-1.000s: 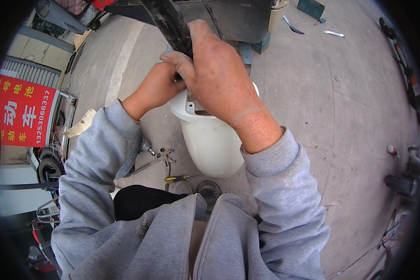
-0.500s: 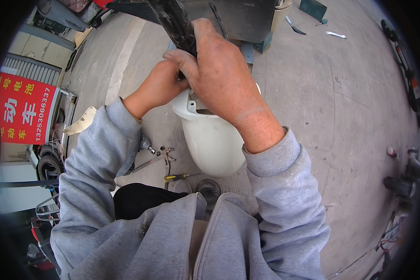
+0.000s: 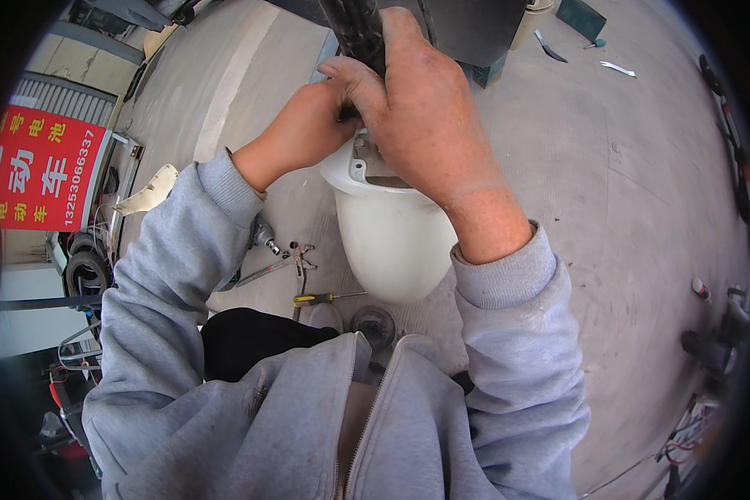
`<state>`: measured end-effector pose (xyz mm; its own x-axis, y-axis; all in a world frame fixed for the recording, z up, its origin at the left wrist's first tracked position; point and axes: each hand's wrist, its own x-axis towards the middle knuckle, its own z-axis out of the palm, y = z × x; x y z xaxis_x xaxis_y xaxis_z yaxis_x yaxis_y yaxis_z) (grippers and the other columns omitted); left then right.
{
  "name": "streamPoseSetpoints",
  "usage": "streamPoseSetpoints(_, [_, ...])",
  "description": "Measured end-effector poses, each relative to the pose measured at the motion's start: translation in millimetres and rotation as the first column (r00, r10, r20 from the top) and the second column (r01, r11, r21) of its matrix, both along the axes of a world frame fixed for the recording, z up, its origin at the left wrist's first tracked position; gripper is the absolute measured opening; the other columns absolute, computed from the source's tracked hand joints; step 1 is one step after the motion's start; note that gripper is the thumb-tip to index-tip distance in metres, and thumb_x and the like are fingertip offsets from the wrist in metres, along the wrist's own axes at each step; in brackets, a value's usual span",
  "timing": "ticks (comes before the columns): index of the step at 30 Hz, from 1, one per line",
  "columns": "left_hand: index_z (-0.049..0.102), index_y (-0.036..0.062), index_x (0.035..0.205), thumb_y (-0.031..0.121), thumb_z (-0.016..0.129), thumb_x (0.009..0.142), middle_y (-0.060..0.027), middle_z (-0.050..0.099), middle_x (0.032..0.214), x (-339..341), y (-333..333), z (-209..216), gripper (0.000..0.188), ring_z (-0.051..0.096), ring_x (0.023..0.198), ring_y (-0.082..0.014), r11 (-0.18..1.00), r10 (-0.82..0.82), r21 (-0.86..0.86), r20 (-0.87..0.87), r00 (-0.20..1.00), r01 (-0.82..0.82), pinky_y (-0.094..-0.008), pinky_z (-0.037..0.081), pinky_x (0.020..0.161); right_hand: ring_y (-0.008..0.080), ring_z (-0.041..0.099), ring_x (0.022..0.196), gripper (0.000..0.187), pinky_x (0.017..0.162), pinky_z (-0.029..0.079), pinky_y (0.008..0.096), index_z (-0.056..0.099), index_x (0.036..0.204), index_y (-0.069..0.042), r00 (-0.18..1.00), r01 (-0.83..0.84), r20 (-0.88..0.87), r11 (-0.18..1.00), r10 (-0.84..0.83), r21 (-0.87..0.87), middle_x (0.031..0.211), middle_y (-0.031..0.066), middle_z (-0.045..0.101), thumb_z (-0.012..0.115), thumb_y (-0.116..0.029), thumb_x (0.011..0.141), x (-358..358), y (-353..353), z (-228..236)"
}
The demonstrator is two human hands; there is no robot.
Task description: The person attaches a white plastic body panel to a vertical metal frame, aligns it, and secures it with bolts and washers using a screwdriver. The person repeatedly tightens the fasteners to hold the panel in place.
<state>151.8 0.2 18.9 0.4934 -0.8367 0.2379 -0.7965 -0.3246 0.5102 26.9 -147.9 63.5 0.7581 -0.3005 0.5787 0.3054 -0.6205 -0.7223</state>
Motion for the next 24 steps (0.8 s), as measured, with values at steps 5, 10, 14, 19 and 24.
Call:
streamPoseSetpoints(5, [0.074, 0.0025, 0.086, 0.014, 0.078, 0.079, -0.0192, 0.072, 0.085, -2.8, 1.6, -1.2, 0.014, 0.071, 0.085, -0.0376, 0.996, 0.060, 0.071, 0.037, 0.997, -0.063, -0.0466, 0.055, 0.078, 0.0458, 0.063, 0.086, 0.033, 0.074, 0.051, 0.0462, 0.054, 0.121, -0.001, 0.999, -0.039, 0.030, 0.998, 0.038, 0.043, 0.095, 0.0240, 0.065, 0.068, -0.017, 0.097, 1.7, -0.3, -1.2])
streamPoseSetpoints(10, [0.076, 0.0038, 0.092, 0.007, 0.073, 0.079, -0.0191, 0.074, 0.090, -2.0, 0.1, -6.8, 0.013, 0.072, 0.088, -0.0375, 0.995, 0.050, 0.088, 0.044, 0.998, -0.054, -0.0456, 0.057, 0.082, 0.0264, 0.060, 0.078, 0.028, 0.074, 0.051, 0.0367, 0.057, 0.122, 0.000, 0.996, -0.037, 0.087, 0.999, 0.033, 0.040, 0.089, 0.0123, 0.064, 0.067, -0.014, 0.099, 2.3, 5.2, -2.7])
streamPoseSetpoints(14, [0.074, 0.0010, 0.097, 0.008, 0.072, 0.082, -0.0188, 0.073, 0.091, 0.6, 2.1, -8.6, 0.016, 0.071, 0.083, -0.0346, 0.998, -0.002, 0.061, 0.107, 0.994, -0.004, -0.0410, 0.056, 0.078, 0.0181, 0.056, 0.076, 0.024, 0.071, 0.049, 0.0329, 0.058, 0.118, -0.001, 0.996, -0.008, 0.087, 1.000, 0.006, 0.023, 0.086, 0.0077, 0.062, 0.066, -0.013, 0.099, 3.1, 10.1, 0.4])
streamPoseSetpoints(19, [0.074, 0.0010, 0.090, 0.013, 0.075, 0.083, -0.0192, 0.071, 0.086, 3.1, 5.1, -12.8, 0.014, 0.070, 0.080, -0.0328, 0.994, 0.076, 0.071, 0.085, 0.993, -0.083, -0.0402, 0.055, 0.075, 0.0129, 0.055, 0.076, 0.019, 0.067, 0.047, 0.0297, 0.059, 0.110, 0.000, 0.994, -0.107, 0.016, 0.994, 0.106, 0.029, 0.084, 0.0048, 0.061, 0.065, -0.015, 0.101, -7.8, 0.9, 6.2])
streamPoseSetpoints(24, [0.074, 0.0006, 0.085, 0.007, 0.074, 0.077, -0.0210, 0.072, 0.084, 3.5, 1.2, -6.8, 0.010, 0.071, 0.079, -0.0353, 0.992, 0.100, 0.083, -0.033, 0.994, -0.097, -0.0420, 0.056, 0.074, 0.0080, 0.056, 0.073, 0.022, 0.064, 0.048, 0.0236, 0.062, 0.115, 0.001, 0.995, -0.102, 0.005, 0.979, 0.103, 0.176, 0.089, 0.0037, 0.066, 0.063, -0.018, 0.103, -32.5, -25.2, 5.3])
